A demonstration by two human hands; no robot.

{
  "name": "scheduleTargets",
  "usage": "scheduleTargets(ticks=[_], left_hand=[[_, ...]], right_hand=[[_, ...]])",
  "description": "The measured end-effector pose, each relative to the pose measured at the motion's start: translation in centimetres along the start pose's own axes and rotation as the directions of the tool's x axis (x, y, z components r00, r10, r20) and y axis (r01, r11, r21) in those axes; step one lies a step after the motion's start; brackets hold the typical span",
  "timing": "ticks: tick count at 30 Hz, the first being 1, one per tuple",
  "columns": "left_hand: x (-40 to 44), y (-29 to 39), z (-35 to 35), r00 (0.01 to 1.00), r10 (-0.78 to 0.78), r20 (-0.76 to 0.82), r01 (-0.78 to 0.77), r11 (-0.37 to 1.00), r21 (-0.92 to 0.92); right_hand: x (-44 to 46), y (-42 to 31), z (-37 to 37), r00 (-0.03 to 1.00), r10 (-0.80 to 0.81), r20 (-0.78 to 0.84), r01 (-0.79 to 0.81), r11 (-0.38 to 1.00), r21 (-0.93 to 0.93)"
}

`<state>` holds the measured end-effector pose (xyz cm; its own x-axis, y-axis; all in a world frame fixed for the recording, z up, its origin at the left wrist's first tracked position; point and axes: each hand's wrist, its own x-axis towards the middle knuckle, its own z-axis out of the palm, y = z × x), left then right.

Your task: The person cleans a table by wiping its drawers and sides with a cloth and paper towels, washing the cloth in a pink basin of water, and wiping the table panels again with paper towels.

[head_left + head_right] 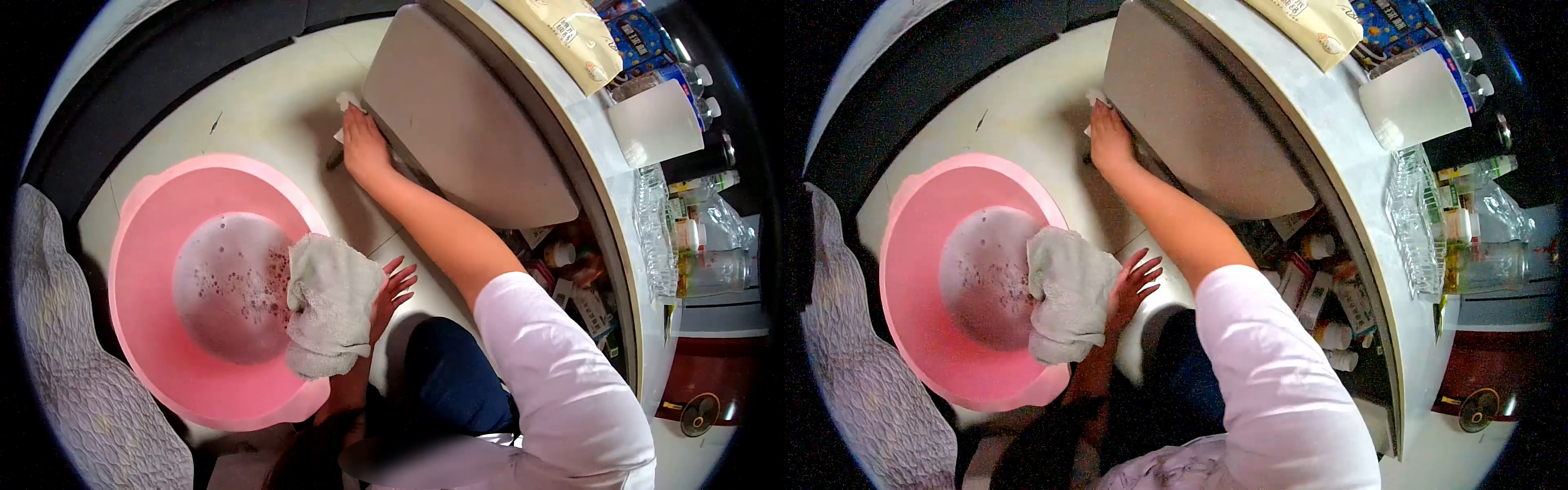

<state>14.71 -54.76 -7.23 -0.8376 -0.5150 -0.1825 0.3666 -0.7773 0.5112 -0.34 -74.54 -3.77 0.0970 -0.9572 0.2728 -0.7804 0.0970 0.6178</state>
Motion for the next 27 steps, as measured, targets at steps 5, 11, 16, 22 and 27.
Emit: scheduleTargets(ticks=[5,11,16,22,27], left_hand=[[0.1,0.2,-0.4,1.0,-0.015,-0.011,0.015,0.998,0.065],[-0.6,1.0,0.8,1.0,-0.01,0.028,0.012,0.998,-0.066],[-1.2,1.2,1.7,0.999,-0.041,0.004,0.041,0.998,-0.041],[-1.0,0.9,1.7,0.997,-0.044,-0.069,0.039,0.996,-0.075],[-0.6,0.1,0.4,0.999,0.021,-0.043,-0.028,0.986,-0.167]], right_hand=[[-1.3,1.4,-0.8,0.997,-0.074,-0.019,0.076,0.994,0.078],[-14.7,3.5,-4.3,0.997,-0.032,0.075,0.003,0.935,0.353],[-25.2,5.0,-8.2,0.962,0.06,0.267,-0.172,0.89,0.421],[-24.9,5.5,-6.8,0.964,0.039,0.263,-0.158,0.88,0.448],[-13.8,2.9,-3.3,0.999,-0.028,0.042,0.013,0.947,0.32]])
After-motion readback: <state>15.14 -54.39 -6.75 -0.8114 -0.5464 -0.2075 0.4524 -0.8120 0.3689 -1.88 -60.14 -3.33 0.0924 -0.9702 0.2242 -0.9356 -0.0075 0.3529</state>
